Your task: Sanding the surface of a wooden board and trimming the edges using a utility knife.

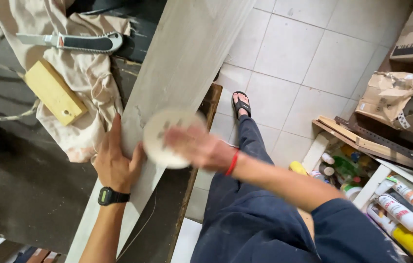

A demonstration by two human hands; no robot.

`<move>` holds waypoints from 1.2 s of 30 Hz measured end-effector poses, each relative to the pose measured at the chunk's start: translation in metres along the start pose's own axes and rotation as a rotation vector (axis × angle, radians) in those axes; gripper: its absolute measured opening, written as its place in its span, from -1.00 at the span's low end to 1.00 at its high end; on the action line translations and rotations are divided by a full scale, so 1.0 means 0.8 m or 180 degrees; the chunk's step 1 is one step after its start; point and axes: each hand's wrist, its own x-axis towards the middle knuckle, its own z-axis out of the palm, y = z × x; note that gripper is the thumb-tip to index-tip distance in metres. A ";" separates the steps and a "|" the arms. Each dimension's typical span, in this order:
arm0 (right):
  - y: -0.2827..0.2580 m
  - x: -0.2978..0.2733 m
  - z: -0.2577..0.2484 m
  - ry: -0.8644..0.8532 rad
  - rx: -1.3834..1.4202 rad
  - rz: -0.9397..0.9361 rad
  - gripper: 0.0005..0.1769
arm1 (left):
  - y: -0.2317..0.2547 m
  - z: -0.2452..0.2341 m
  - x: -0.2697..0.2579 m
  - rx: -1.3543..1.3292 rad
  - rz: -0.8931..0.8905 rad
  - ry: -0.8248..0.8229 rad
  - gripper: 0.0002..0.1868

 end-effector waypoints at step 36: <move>0.184 -0.046 -0.224 0.0613 0.0587 0.2275 -0.47 | 0.187 0.012 0.123 0.0743 0.1743 -0.0402 -0.26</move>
